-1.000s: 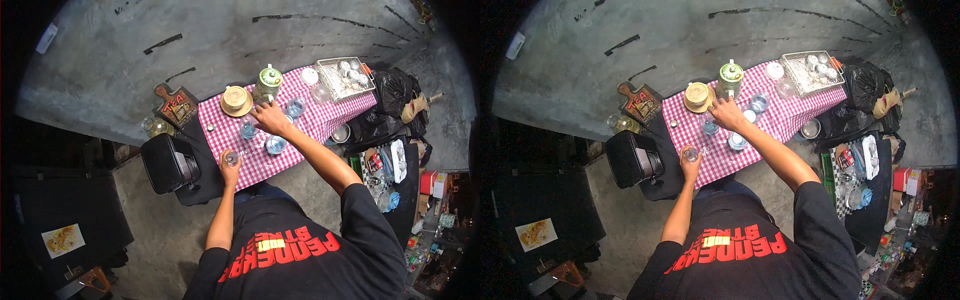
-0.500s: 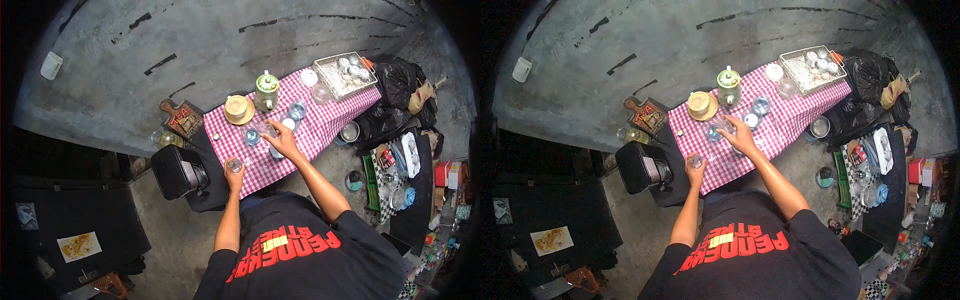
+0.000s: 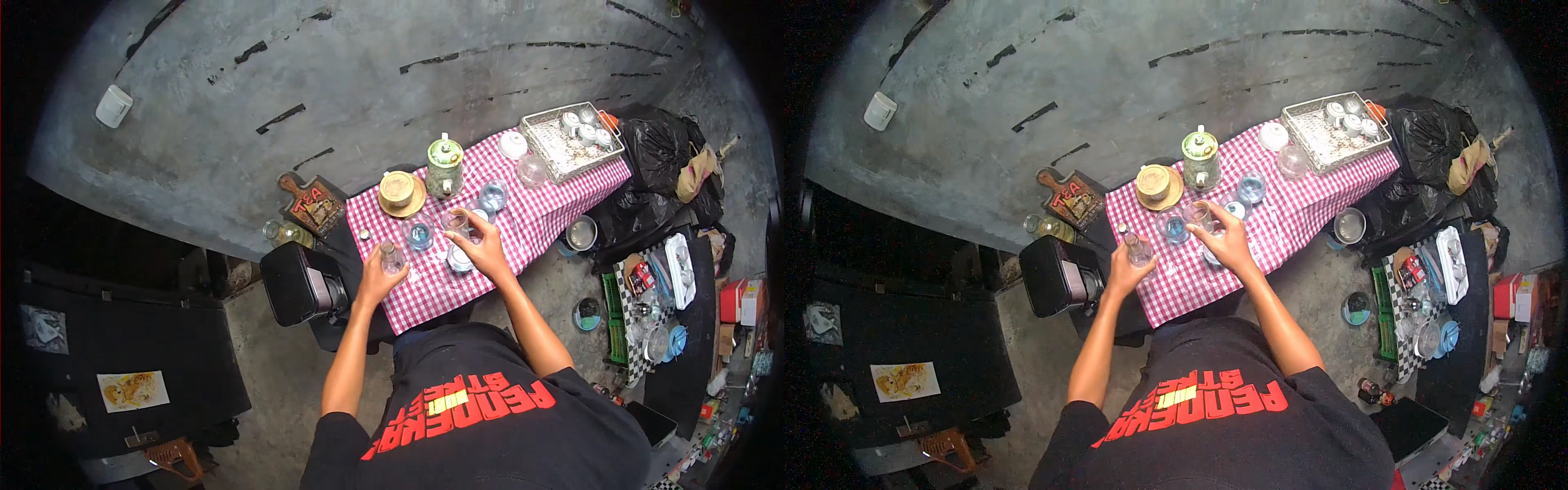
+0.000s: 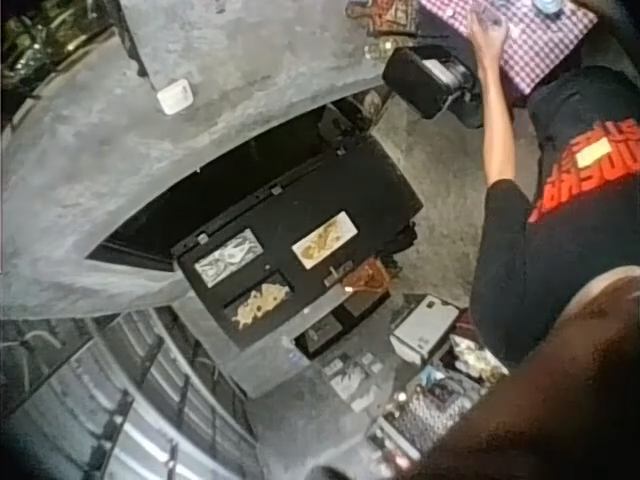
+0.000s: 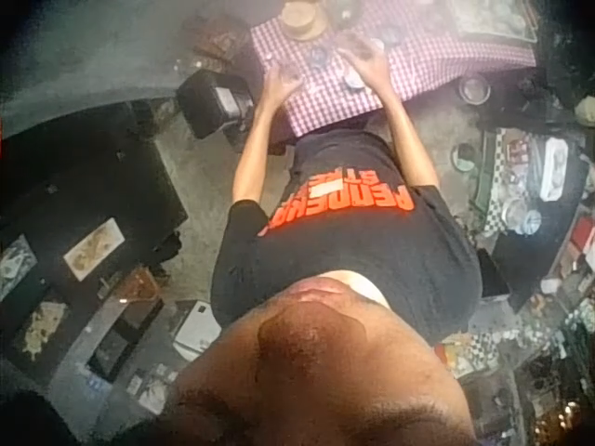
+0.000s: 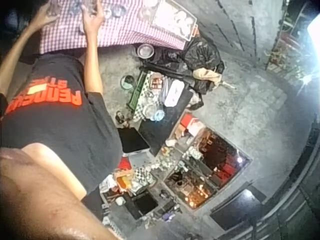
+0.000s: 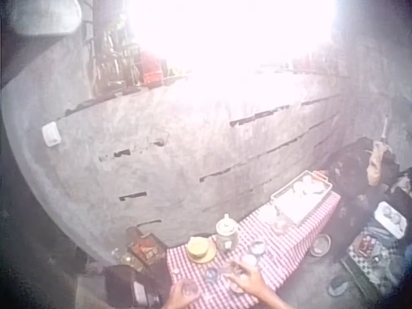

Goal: Preparing multiple small glasses of a beverage by pouring from a teapot and adding vodka from a bottle.

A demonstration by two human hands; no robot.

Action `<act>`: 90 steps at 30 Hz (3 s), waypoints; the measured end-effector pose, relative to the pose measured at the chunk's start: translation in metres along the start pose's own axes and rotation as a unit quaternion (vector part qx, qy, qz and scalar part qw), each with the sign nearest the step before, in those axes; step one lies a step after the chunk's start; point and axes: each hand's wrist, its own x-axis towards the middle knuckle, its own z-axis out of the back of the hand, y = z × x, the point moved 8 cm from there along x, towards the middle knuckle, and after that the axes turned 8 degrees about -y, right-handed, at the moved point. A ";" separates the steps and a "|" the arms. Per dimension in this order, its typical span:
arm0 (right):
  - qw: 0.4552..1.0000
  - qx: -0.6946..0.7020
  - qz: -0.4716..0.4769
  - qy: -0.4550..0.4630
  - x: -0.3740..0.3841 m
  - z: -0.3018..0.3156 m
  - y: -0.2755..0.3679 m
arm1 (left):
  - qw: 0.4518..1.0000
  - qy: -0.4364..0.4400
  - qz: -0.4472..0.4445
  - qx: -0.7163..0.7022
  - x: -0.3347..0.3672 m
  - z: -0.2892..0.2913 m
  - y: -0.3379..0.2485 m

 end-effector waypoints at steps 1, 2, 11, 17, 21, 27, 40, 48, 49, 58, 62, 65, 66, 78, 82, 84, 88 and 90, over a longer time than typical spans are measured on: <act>1.000 0.005 0.001 0.004 -0.001 -0.003 0.009 | 1.000 0.016 -0.012 0.023 0.008 0.011 -0.019; 1.000 0.026 -0.006 0.015 -0.002 -0.007 0.019 | 0.998 0.029 -0.038 0.041 0.016 0.022 -0.041; 0.987 0.146 0.052 0.040 0.003 -0.014 0.104 | 0.956 0.171 -0.141 0.194 0.056 0.086 -0.207; 0.983 0.156 0.071 0.069 0.010 -0.016 0.147 | 0.915 0.228 -0.173 0.283 0.059 0.100 -0.264; 0.977 0.166 0.098 0.090 0.008 -0.019 0.166 | 0.905 0.246 -0.166 0.304 0.061 0.100 -0.280; 0.969 0.189 0.141 0.080 0.007 -0.022 0.178 | 0.878 0.265 -0.179 0.357 0.054 0.101 -0.293; 0.962 0.180 0.122 0.164 0.003 -0.030 0.177 | 0.855 0.279 -0.189 0.393 0.051 0.104 -0.298; 0.957 0.226 0.105 0.150 0.003 -0.020 0.179 | 0.824 0.303 -0.208 0.431 0.051 0.095 -0.301; 0.957 0.227 0.104 0.150 0.002 -0.019 0.179 | 0.824 0.304 -0.208 0.430 0.051 0.094 -0.302; 0.960 0.211 0.109 0.149 0.003 -0.016 0.178 | 0.794 0.326 -0.205 0.471 0.052 0.090 -0.302; 0.963 0.188 0.133 0.140 0.002 -0.017 0.179 | 0.789 0.332 -0.207 0.473 0.049 0.092 -0.302; 0.964 0.177 0.149 0.133 0.000 -0.017 0.179 | 0.786 0.336 -0.212 0.474 0.048 0.093 -0.301; 0.964 0.175 0.154 0.131 0.000 -0.018 0.179 | 0.784 0.338 -0.215 0.474 0.048 0.093 -0.300; 0.962 0.182 0.152 0.133 -0.004 -0.021 0.180 | 0.761 0.356 -0.203 0.502 0.045 0.094 -0.300; 0.964 0.167 0.154 0.139 -0.004 -0.019 0.183 | 0.768 0.351 -0.219 0.489 0.044 0.094 -0.302; 0.964 0.163 0.159 0.137 -0.004 -0.018 0.185 | 0.765 0.350 -0.224 0.492 0.044 0.094 -0.302; 0.965 0.160 0.156 0.139 -0.005 -0.017 0.184 | 0.760 0.357 -0.218 0.497 0.044 0.092 -0.303; 0.965 0.152 0.162 0.137 -0.005 -0.017 0.184 | 0.754 0.366 -0.205 0.505 0.044 0.091 -0.301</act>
